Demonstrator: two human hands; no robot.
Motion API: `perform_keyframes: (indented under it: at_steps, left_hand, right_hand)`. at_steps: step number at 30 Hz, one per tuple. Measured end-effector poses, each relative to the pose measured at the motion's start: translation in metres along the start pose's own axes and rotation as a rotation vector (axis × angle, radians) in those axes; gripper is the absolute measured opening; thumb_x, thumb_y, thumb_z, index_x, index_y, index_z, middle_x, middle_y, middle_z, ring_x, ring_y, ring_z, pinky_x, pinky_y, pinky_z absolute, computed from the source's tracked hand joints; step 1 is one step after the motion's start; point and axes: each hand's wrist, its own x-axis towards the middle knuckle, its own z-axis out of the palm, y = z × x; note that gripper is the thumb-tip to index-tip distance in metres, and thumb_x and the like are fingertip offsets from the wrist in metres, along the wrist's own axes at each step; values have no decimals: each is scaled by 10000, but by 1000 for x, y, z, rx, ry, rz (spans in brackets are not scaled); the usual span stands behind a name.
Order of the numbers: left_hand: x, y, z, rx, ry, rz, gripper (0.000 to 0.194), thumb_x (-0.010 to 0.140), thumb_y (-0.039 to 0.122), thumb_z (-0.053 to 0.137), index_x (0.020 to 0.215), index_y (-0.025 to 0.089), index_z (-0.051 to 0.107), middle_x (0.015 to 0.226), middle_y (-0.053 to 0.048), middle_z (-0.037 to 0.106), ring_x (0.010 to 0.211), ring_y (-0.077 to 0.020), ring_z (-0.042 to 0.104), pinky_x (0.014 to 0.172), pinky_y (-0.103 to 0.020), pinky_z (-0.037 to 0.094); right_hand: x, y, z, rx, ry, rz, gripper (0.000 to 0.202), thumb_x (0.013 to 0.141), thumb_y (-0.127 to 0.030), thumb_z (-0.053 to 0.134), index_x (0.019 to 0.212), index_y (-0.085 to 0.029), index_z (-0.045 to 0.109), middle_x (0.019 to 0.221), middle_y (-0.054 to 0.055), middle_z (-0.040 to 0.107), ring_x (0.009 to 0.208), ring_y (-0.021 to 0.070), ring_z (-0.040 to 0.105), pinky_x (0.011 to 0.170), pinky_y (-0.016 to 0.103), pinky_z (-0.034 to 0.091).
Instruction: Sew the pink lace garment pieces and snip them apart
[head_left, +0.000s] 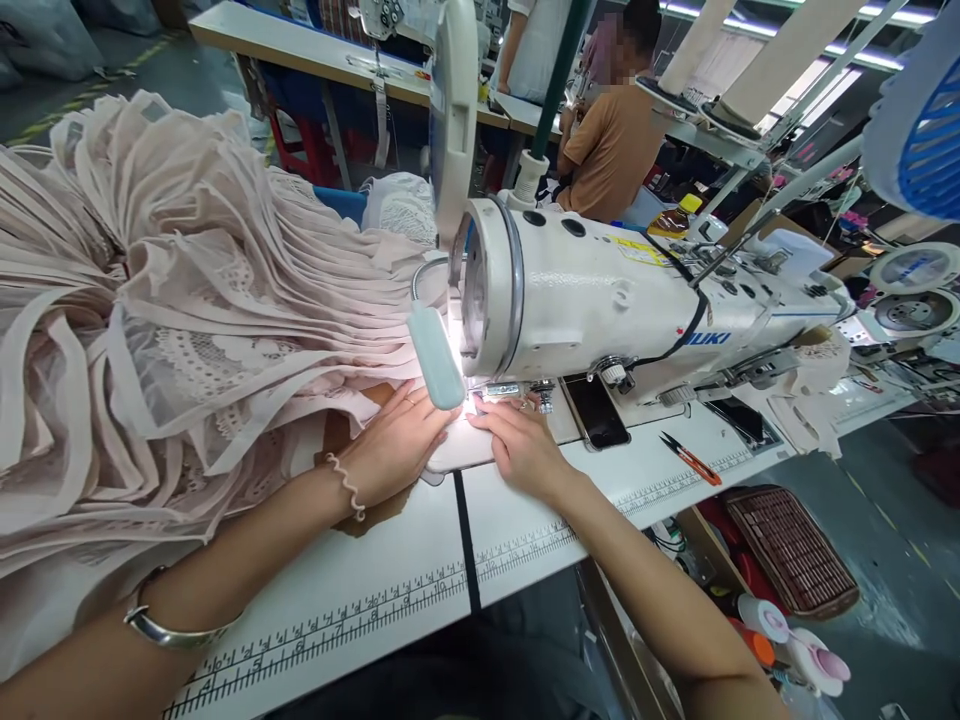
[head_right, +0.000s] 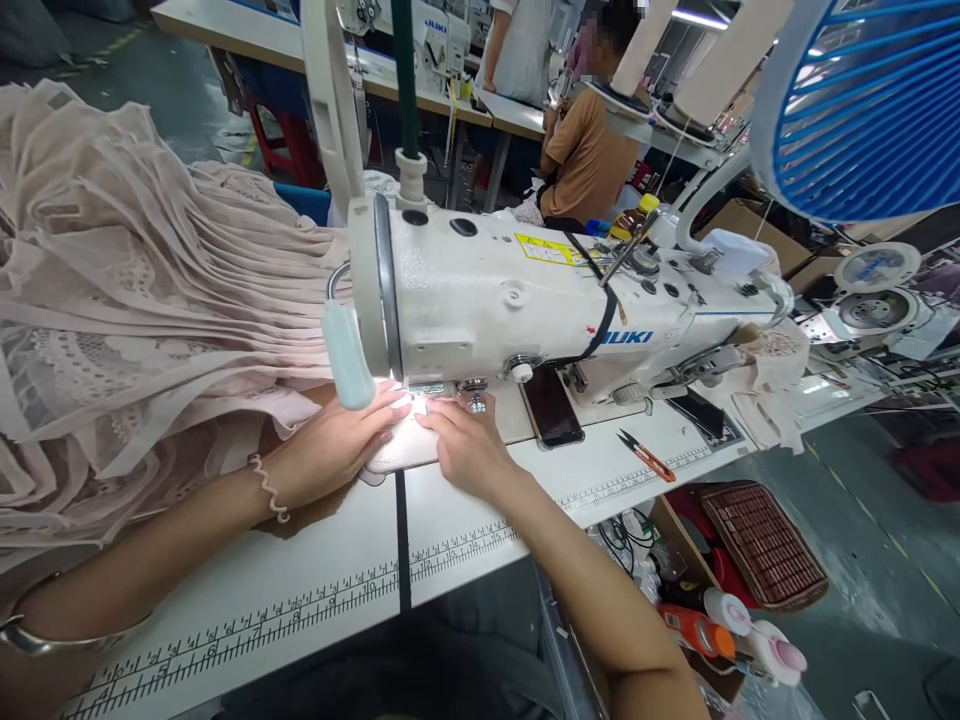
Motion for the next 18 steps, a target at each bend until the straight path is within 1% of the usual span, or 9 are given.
perform_keyframes:
  at_steps: [4, 6, 12, 16, 18]
  left_hand:
    - [1, -1, 1, -12, -10, -56, 299, 961, 182, 367, 1199, 181, 547, 1267, -117, 587, 1220, -271, 495, 1045, -497, 382]
    - [2, -2, 1, -14, -29, -80, 294, 967, 198, 360, 1187, 180, 554, 1272, -123, 579, 1220, -276, 491, 1031, -496, 386]
    - [5, -2, 1, 38, -19, -134, 320, 962, 217, 333, 1174, 176, 569, 1268, -137, 592, 1218, -299, 482, 988, -506, 403]
    - [8, 2, -4, 69, -78, -197, 346, 965, 252, 344, 1227, 166, 554, 1307, -146, 571, 1258, -331, 442, 997, -540, 384]
    - [9, 5, -6, 79, -103, -227, 352, 964, 277, 368, 1254, 178, 541, 1300, -136, 571, 1257, -337, 436, 1000, -545, 377]
  right_hand:
    - [3, -1, -2, -50, -96, 44, 437, 819, -42, 386, 1153, -174, 636, 1297, 100, 611, 1075, 246, 584, 1041, 507, 337]
    - [5, -1, -2, -67, -141, 56, 454, 820, -46, 385, 1186, -173, 621, 1299, 103, 606, 1073, 252, 583, 1049, 520, 326]
    - [8, 1, -1, -107, -211, 59, 517, 818, -48, 378, 1285, -172, 563, 1322, 101, 590, 1114, 250, 563, 1055, 492, 349]
    - [9, 0, -2, -144, -238, 64, 554, 811, -19, 345, 1310, -171, 534, 1337, 97, 582, 1114, 258, 557, 1011, 466, 395]
    - [9, -1, -3, -159, -252, 77, 546, 818, -15, 328, 1301, -163, 533, 1331, 108, 582, 1094, 267, 561, 999, 472, 395]
